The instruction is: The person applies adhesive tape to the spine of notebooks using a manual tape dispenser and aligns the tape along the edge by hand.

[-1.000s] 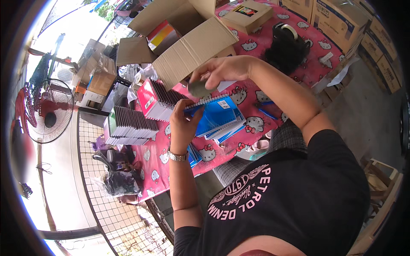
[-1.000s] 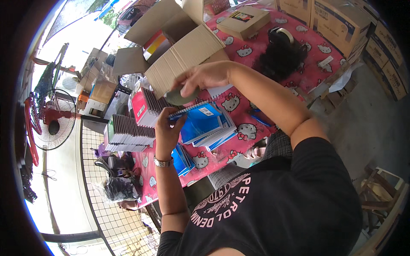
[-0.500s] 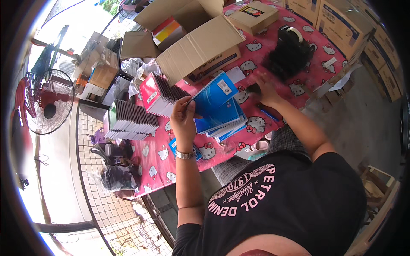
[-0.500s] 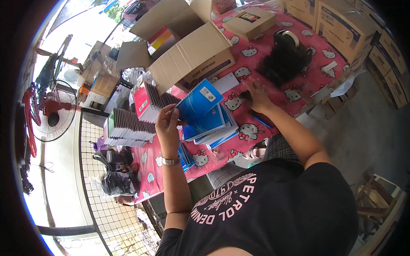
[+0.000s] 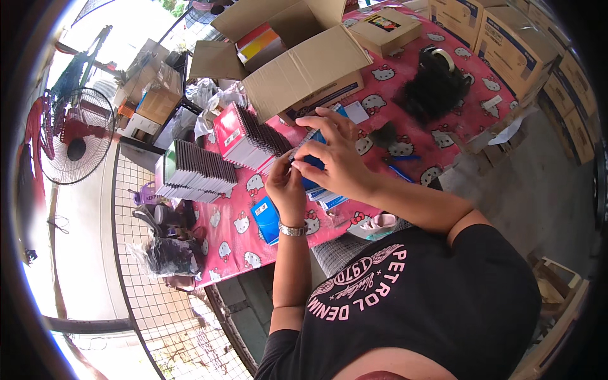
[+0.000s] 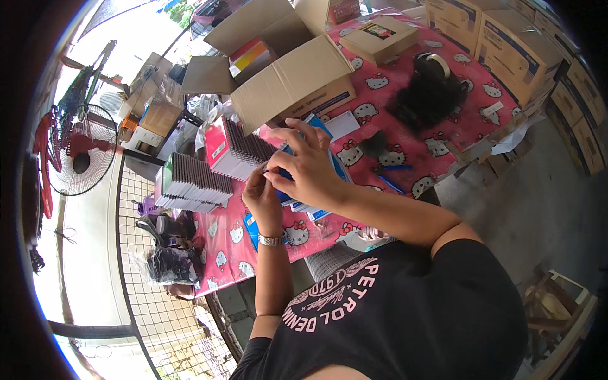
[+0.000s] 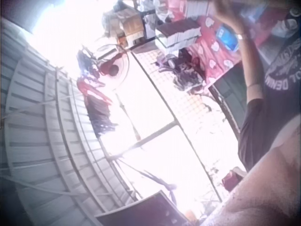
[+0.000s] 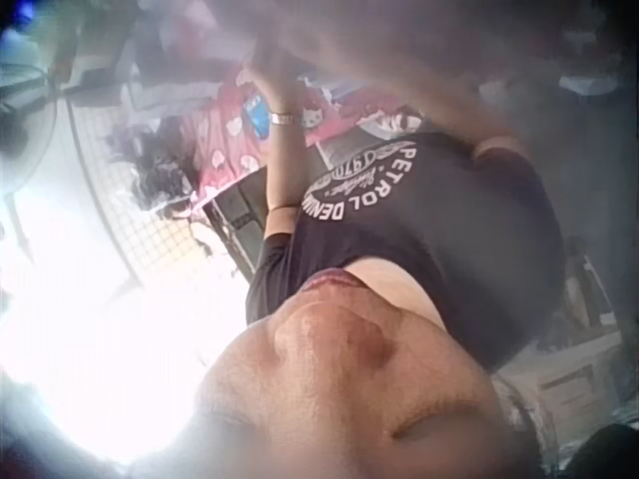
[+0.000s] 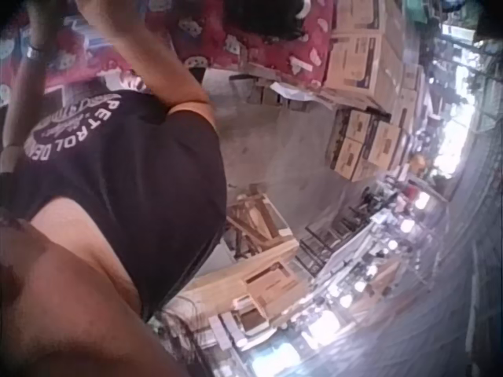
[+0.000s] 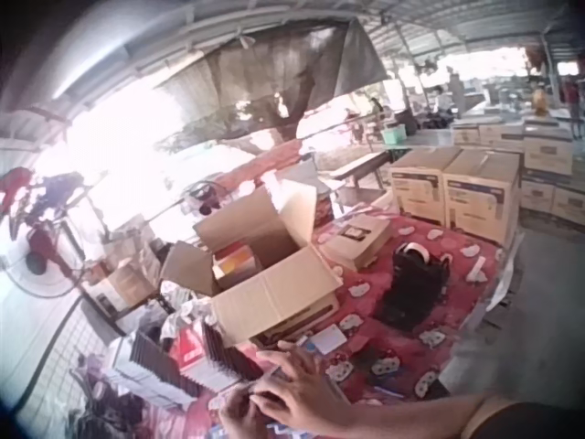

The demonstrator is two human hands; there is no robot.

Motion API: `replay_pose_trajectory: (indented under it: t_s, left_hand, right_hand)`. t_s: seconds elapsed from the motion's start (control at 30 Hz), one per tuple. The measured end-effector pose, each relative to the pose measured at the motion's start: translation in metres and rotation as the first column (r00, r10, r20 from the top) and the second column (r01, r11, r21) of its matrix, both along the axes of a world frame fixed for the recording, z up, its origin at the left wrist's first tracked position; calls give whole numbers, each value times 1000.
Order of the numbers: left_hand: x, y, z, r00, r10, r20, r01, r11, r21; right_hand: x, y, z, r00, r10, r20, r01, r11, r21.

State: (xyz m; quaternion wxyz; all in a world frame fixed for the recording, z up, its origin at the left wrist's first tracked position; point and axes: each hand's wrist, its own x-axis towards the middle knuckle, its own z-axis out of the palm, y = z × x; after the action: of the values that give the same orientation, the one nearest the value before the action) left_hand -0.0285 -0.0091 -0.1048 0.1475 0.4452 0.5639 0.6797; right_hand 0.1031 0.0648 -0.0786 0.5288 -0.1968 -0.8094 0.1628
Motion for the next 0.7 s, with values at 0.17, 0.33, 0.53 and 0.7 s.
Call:
replay_pose_trajectory:
  t_s: [0.17,0.33,0.53,0.7]
  left_hand:
    - [17,-13,16,812,337,-476,-333,938,96]
    - [13,-30,25,371,537,-758,-417,825,380]
    - [-22,-72,46,443,297,-846,-355,924,139]
    - [-49,-136,74,687,310,-657,-506,853,-126]
  right_hand:
    - [-8,-14,9,998,-3,-57,-2,997,-80]
    - [-20,-27,0,942,229,-246,-327,797,-507]
    - [-14,-32,-1,782,513,-353,-604,483,-635]
    - [49,30,18,840,453,-298,-506,458,-731]
